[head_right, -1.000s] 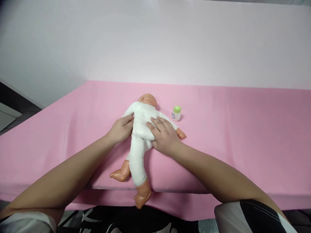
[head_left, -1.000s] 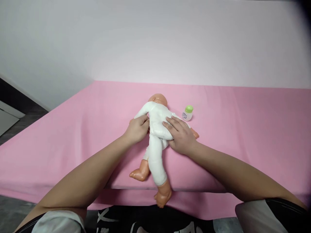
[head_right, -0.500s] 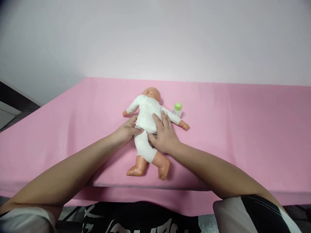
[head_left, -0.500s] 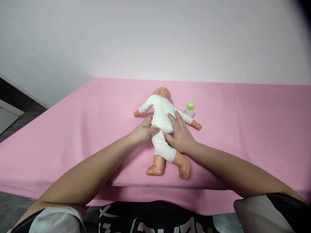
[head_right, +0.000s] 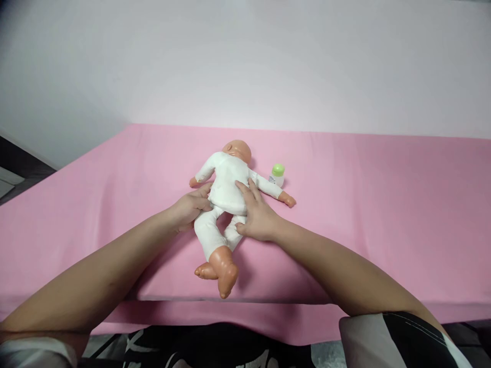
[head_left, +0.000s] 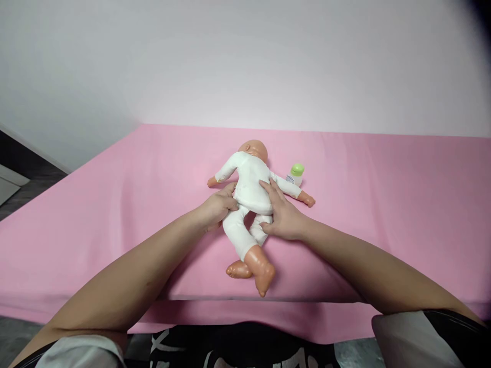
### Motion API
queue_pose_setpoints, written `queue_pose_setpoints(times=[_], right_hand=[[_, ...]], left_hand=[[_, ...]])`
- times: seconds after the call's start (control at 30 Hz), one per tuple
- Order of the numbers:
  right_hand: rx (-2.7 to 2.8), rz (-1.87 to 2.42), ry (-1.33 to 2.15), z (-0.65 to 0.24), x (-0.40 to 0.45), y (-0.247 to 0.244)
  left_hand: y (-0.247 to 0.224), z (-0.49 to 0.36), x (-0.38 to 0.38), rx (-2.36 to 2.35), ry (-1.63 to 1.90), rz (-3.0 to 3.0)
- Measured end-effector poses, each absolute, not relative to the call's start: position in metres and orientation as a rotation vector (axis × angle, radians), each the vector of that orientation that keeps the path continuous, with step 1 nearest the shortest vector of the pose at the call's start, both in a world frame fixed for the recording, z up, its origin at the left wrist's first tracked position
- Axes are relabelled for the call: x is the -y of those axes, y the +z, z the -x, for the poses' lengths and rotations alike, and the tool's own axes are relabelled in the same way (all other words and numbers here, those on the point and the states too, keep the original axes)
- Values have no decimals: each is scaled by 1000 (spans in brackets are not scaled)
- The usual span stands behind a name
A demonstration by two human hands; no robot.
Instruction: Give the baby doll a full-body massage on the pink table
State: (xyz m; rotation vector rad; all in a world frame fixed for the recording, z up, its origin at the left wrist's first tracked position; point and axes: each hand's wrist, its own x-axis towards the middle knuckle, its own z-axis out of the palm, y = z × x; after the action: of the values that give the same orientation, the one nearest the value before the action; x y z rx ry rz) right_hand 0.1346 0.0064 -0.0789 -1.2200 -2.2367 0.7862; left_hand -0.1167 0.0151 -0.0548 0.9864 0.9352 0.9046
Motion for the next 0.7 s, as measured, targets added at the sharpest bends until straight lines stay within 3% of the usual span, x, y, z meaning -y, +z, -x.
queue_pose_setpoints(times=[0.3, 0.5, 0.7], right_hand=[[2270, 1190, 753, -138, -6, -71], [2306, 1224, 761, -142, -4, -69], [2294, 1197, 557, -137, 3, -76]], left_hand=[[-40, 107, -4, -972, 964, -798], [-52, 116, -10, -924, 850, -940], [-53, 123, -13, -882, 683, -1329]])
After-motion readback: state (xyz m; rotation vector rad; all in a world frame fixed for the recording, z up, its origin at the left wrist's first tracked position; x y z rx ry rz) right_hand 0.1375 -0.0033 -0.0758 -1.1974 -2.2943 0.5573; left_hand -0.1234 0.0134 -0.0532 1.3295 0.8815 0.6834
